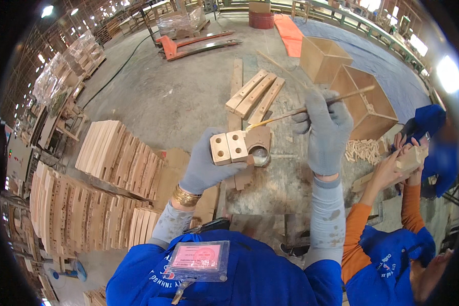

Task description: The person applies glue to the holes of small wooden blocks using a stick and then inserts wooden dowels to join them with longer wooden pieces. The person repeats this process for multiple components, stacking the finished assemblies on the table.

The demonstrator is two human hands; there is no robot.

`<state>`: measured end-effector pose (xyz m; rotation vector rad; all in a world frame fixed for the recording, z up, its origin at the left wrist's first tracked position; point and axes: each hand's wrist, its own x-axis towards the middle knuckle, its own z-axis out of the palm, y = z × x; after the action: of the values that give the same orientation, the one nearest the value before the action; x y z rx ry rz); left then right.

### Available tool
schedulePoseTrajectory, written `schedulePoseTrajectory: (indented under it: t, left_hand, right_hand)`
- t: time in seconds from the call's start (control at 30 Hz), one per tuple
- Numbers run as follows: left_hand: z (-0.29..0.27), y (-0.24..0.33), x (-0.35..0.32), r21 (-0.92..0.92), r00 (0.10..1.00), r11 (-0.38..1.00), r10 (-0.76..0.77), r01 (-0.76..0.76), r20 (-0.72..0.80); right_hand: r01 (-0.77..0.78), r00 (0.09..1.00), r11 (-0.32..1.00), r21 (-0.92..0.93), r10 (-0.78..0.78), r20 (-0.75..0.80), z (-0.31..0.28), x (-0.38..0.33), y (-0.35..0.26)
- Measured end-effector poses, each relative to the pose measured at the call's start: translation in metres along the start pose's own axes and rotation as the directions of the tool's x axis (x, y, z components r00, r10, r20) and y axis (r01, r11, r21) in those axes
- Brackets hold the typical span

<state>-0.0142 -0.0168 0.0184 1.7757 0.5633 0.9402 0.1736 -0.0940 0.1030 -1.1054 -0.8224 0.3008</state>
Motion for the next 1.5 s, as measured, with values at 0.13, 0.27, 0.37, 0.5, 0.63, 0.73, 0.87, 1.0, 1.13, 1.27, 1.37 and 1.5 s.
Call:
schedulePoseTrajectory:
  t: [0.13, 0.27, 0.37, 0.5, 0.63, 0.73, 0.87, 1.0, 1.13, 1.27, 1.37, 1.5]
  left_hand:
    - [-0.001, 0.001, -0.001, -0.013, 0.999, 0.999, 0.037, -0.037, -0.015]
    - [0.0, -0.001, -0.003, -0.03, 0.998, 0.998, 0.061, -0.062, -0.035]
    - [-0.001, 0.009, -0.004, 0.054, 0.998, 0.997, 0.054, -0.053, -0.033]
    - [-0.004, 0.009, -0.005, 0.137, 0.998, 0.99, 0.049, -0.043, -0.038]
    - [-0.005, 0.008, -0.005, 0.11, 0.996, 0.99, 0.09, -0.086, -0.025]
    - [-0.004, 0.007, -0.005, 0.097, 0.996, 0.991, 0.091, -0.089, -0.017]
    - [-0.003, 0.008, -0.005, 0.047, 0.995, 0.994, 0.096, -0.095, -0.025]
    - [-0.005, 0.01, -0.005, 0.114, 0.994, 0.988, 0.103, -0.099, -0.026]
    - [-0.004, 0.01, -0.005, 0.091, 0.997, 0.993, 0.08, -0.078, -0.019]
    - [-0.004, 0.012, -0.003, 0.08, 0.999, 0.995, 0.051, -0.051, -0.003]
    - [-0.001, 0.006, -0.004, -0.028, 0.999, 0.999, 0.045, -0.045, -0.021]
    - [0.0, 0.009, -0.003, 0.031, 0.997, 0.997, 0.072, -0.071, -0.021]
  right_hand:
    - [0.089, 0.964, 0.98, -0.179, -0.039, 0.263, 0.027, 0.001, -0.04]
    - [0.262, 0.9, 0.907, -0.331, -0.105, 0.424, 0.039, 0.002, -0.042]
    - [0.392, 0.843, 0.832, -0.393, -0.154, 0.515, 0.041, 0.004, -0.034]
    - [0.477, 0.795, 0.779, -0.407, -0.185, 0.578, 0.047, 0.002, -0.036]
    - [0.536, 0.752, 0.759, -0.369, -0.231, 0.617, 0.053, 0.0, -0.039]
    - [0.657, 0.688, 0.646, -0.389, -0.303, 0.659, 0.055, 0.003, -0.038]
    - [0.401, 0.847, 0.778, -0.484, -0.115, 0.519, 0.055, -0.001, -0.049]
    - [0.238, 0.936, 0.861, -0.449, -0.08, 0.342, 0.048, -0.003, -0.057]
    - [0.153, 0.946, 0.869, -0.471, 0.009, 0.324, 0.043, -0.009, -0.063]
    - [0.257, 0.902, 0.835, -0.486, -0.026, 0.432, 0.039, -0.013, -0.057]
    - [0.328, 0.862, 0.783, -0.528, -0.019, 0.506, 0.038, -0.013, -0.053]
    - [0.4, 0.809, 0.788, -0.468, -0.063, 0.585, 0.046, -0.015, -0.05]
